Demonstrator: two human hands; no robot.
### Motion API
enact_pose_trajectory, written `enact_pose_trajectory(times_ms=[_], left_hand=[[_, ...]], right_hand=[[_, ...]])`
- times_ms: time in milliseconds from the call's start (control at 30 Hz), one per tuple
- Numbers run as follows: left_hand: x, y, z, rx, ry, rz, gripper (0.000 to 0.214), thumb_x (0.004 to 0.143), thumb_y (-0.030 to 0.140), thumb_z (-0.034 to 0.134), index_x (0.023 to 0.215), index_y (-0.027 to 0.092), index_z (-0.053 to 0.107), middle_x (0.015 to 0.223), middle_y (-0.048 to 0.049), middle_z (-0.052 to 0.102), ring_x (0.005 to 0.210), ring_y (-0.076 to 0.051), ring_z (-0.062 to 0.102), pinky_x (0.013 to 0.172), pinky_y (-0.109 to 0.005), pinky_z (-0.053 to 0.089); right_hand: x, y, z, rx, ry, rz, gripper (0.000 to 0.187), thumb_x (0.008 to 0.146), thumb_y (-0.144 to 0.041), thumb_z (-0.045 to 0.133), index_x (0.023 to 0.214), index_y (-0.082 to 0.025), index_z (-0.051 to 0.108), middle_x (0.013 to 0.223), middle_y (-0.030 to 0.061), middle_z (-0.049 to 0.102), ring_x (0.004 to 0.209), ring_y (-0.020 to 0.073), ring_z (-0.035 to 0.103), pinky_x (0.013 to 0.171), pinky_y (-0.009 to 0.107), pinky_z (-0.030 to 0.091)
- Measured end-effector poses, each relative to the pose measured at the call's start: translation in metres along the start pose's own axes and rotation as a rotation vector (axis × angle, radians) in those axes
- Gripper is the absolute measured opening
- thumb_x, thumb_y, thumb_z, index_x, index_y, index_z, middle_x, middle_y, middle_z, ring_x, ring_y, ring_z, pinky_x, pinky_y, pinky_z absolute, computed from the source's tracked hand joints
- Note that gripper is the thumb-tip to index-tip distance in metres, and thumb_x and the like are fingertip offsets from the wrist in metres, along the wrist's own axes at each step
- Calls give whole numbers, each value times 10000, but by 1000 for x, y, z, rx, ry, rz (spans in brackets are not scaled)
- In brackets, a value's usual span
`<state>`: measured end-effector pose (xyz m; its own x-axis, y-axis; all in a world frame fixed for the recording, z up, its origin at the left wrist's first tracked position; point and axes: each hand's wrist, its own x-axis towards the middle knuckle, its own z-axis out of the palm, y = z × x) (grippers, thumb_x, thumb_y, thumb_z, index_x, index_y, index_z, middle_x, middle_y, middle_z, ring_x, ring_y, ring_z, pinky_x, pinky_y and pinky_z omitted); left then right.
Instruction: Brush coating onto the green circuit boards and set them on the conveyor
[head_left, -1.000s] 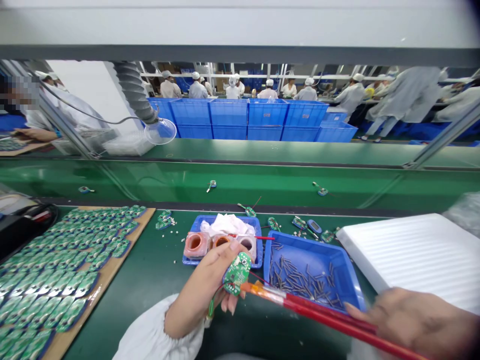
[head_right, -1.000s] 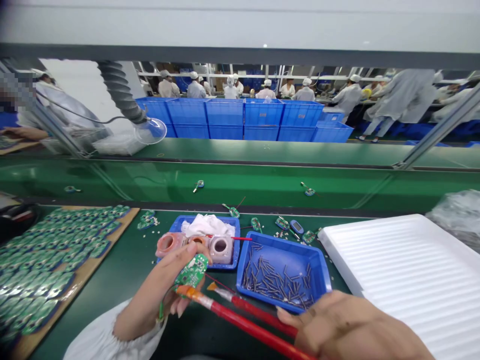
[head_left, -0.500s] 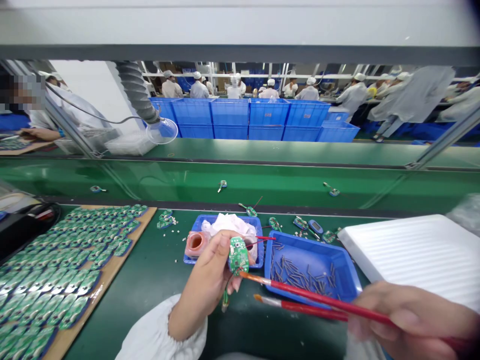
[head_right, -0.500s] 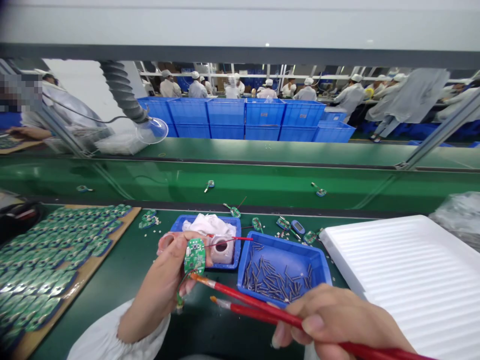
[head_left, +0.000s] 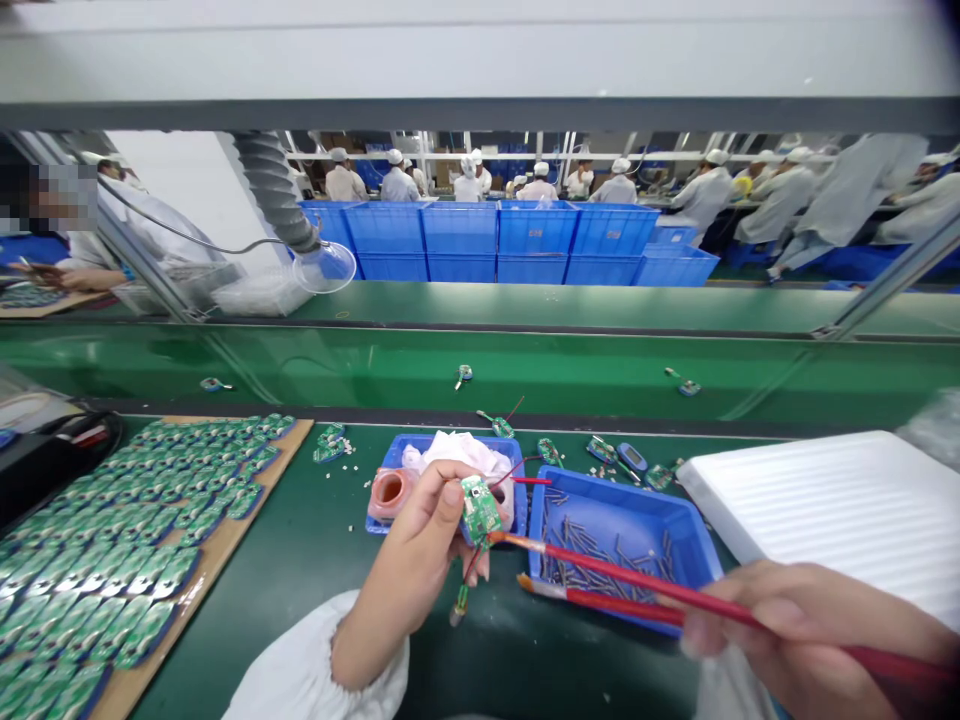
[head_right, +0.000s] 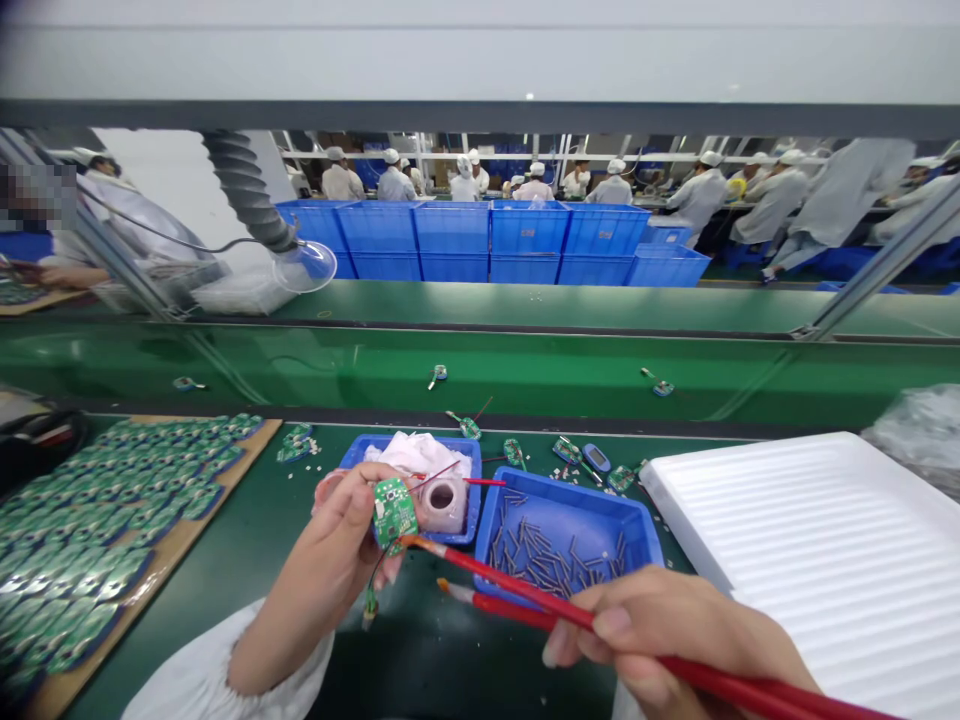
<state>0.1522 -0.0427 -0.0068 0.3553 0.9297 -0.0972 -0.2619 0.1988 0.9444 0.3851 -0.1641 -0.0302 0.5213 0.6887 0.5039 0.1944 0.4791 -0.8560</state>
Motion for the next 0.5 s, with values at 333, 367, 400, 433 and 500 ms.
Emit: enact_pose_trajectory(times_ms=[333, 367, 400, 433, 500], left_hand=[[115, 67, -36, 395, 76, -100, 109, 980, 230, 491, 948, 153, 561, 764, -45, 699, 605, -131, 711, 583, -215, 560], [138, 68, -40, 429, 85, -86, 118, 987, 215, 472, 934, 149, 554, 766, -42, 686, 622, -132, 713, 601, -223, 563], [160, 67, -42, 466, 89, -68, 133, 994, 220, 462, 939, 144, 556, 774, -37, 675, 642, -134, 712, 615, -235, 566], [183, 65, -45, 507, 85, -46, 144, 996, 241, 468, 971, 141, 568, 808, -35, 671, 674, -138, 708, 632, -251, 571], [225, 58, -50, 613, 62, -4, 212, 979, 308, 525, 1083, 138, 596, 956, -53, 677, 775, -160, 690, 675, -314, 584]], right_hand=[[28, 4, -11, 34, -200, -111, 135, 1026, -290, 659, 985, -163, 680, 768, 85, 622, 657, 227, 658, 581, 252, 600], [30, 7, -15, 34, -243, -121, 98, 1048, -250, 616, 1010, -176, 668, 785, 78, 624, 671, 215, 661, 603, 239, 600], [31, 10, -18, 37, -267, -130, 90, 1063, -226, 581, 1032, -188, 656, 795, 70, 623, 683, 207, 664, 621, 232, 602], [32, 13, -19, 48, -281, -137, 91, 1071, -211, 559, 1055, -197, 646, 802, 65, 620, 692, 204, 666, 636, 235, 605], [34, 17, -17, 89, -290, -143, 94, 1070, -205, 554, 1069, -198, 647, 805, 64, 616, 693, 210, 668, 646, 254, 611]])
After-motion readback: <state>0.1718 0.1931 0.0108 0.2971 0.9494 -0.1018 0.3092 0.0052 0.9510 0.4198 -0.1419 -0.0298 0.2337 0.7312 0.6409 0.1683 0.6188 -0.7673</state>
